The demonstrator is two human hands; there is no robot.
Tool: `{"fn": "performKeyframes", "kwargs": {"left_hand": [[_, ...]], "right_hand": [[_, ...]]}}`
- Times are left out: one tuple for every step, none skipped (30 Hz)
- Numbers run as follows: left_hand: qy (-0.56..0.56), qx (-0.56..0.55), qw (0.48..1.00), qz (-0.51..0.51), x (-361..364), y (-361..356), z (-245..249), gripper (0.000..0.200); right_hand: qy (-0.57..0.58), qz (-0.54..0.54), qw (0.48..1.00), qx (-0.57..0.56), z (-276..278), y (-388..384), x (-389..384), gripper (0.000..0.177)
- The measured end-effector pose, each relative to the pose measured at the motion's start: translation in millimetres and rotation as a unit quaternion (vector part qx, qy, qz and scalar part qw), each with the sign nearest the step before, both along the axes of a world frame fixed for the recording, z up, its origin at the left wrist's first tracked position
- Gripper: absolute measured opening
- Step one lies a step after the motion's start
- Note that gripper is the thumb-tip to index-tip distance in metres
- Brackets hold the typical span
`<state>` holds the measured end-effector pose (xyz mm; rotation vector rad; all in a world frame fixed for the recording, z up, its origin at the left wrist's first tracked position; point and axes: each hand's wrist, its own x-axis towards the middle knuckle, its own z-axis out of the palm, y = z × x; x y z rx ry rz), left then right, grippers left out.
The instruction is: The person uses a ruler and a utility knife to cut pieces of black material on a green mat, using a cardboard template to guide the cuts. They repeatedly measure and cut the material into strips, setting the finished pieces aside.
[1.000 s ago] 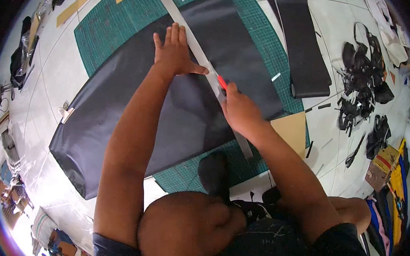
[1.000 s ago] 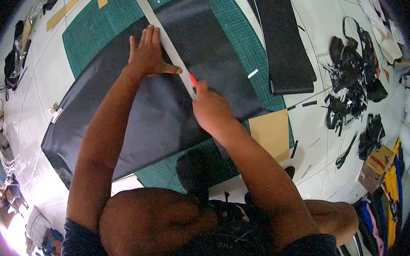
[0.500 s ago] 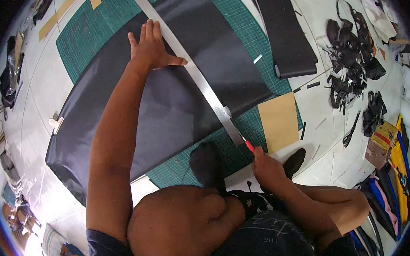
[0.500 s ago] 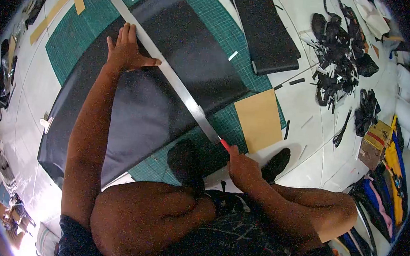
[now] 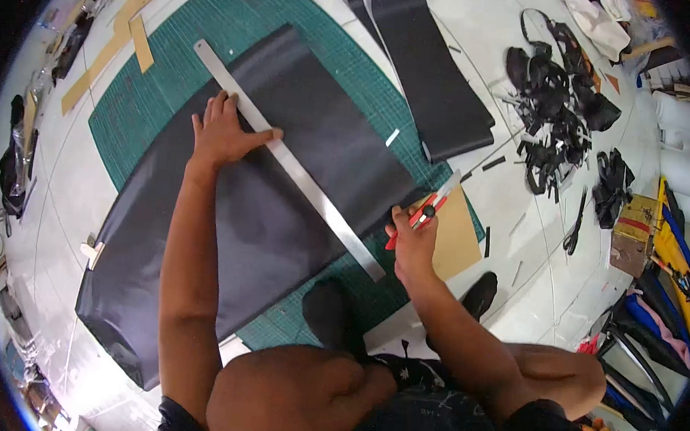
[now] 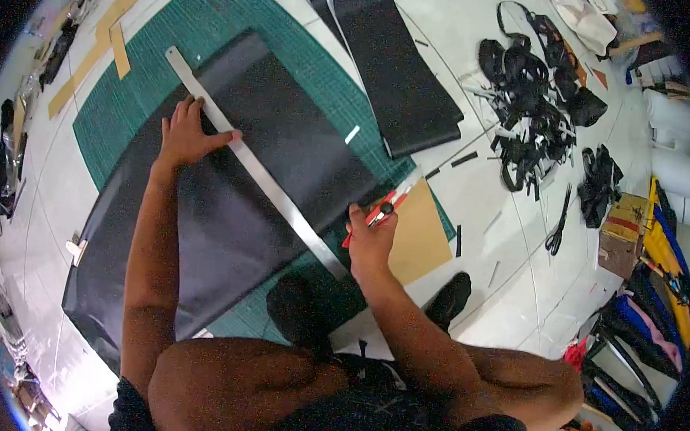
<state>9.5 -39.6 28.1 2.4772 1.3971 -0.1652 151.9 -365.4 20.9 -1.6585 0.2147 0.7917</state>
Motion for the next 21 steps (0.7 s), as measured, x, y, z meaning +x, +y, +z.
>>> {"fn": "performKeyframes", "kwargs": {"left_hand": [[-0.050,0.011,0.998,0.029,2,8,2,0.105],[-0.101,0.021,0.993,0.058,4,16,3,0.093],[-0.143,0.104,0.983,0.044,10,21,0,0.065],[-0.164,0.114,0.979,0.028,16,33,-9,0.065],[-0.186,0.125,0.974,0.011,24,48,-17,0.064],[-0.207,0.134,0.969,-0.006,28,60,-25,0.064],[-0.158,0.144,0.977,-0.012,31,66,-31,0.061],[-0.110,0.153,0.982,-0.018,36,72,-37,0.058],[-0.064,0.164,0.984,-0.025,42,78,-38,0.055],[-0.065,0.146,0.987,-0.013,45,82,-33,0.052],[-0.065,0.127,0.990,-0.003,46,85,-29,0.049],[-0.064,0.107,0.992,0.006,47,87,-27,0.046],[-0.082,0.107,0.991,0.015,48,87,-26,0.043],[-0.098,0.105,0.989,0.025,48,86,-27,0.040],[-0.113,0.103,0.988,0.035,46,88,-30,0.037],[-0.146,0.092,0.984,0.032,42,90,-33,0.035],[-0.179,0.082,0.980,0.028,40,93,-36,0.033],[-0.212,0.071,0.974,0.024,42,90,-31,0.031],[-0.243,0.010,0.969,0.049,43,87,-26,0.028],[-0.273,-0.050,0.958,0.075,41,84,-20,0.026],[-0.301,-0.111,0.942,0.100,42,78,-8,0.024]], "right_hand": [[0.001,-0.021,1.000,0.006,-1,3,-4,0.037],[0.003,-0.042,0.999,0.012,-3,5,-6,0.039],[0.005,-0.030,1.000,0.004,-6,5,-6,0.043],[0.008,-0.036,0.999,0.000,-3,8,-7,0.043],[0.011,-0.041,0.999,-0.005,0,13,-7,0.043],[0.016,-0.047,0.999,-0.011,2,15,-8,0.042],[0.019,-0.052,0.998,-0.005,2,16,-10,0.042],[0.020,-0.058,0.998,0.002,2,17,-11,0.042],[0.020,-0.064,0.998,0.009,0,19,-11,0.043],[0.006,-0.069,0.997,0.017,-7,18,-11,0.042],[-0.008,-0.076,0.997,0.024,-15,16,-13,0.042],[-0.022,-0.083,0.996,0.030,-15,19,-13,0.042],[-0.024,-0.085,0.995,0.054,-15,21,-13,0.041],[-0.002,-0.087,0.995,0.057,-15,21,-12,0.041],[0.022,-0.088,0.994,0.058,-3,23,-12,0.041],[0.046,-0.089,0.993,0.059,4,25,-12,0.041],[0.041,-0.082,0.993,0.078,-2,23,-11,0.044],[0.035,-0.076,0.992,0.096,-9,23,-11,0.048],[0.030,-0.069,0.990,0.115,-15,21,-10,0.052],[0.003,-0.063,0.992,0.108,-20,17,-9,0.052],[-0.024,-0.057,0.993,0.100,-19,16,-8,0.052]]}}
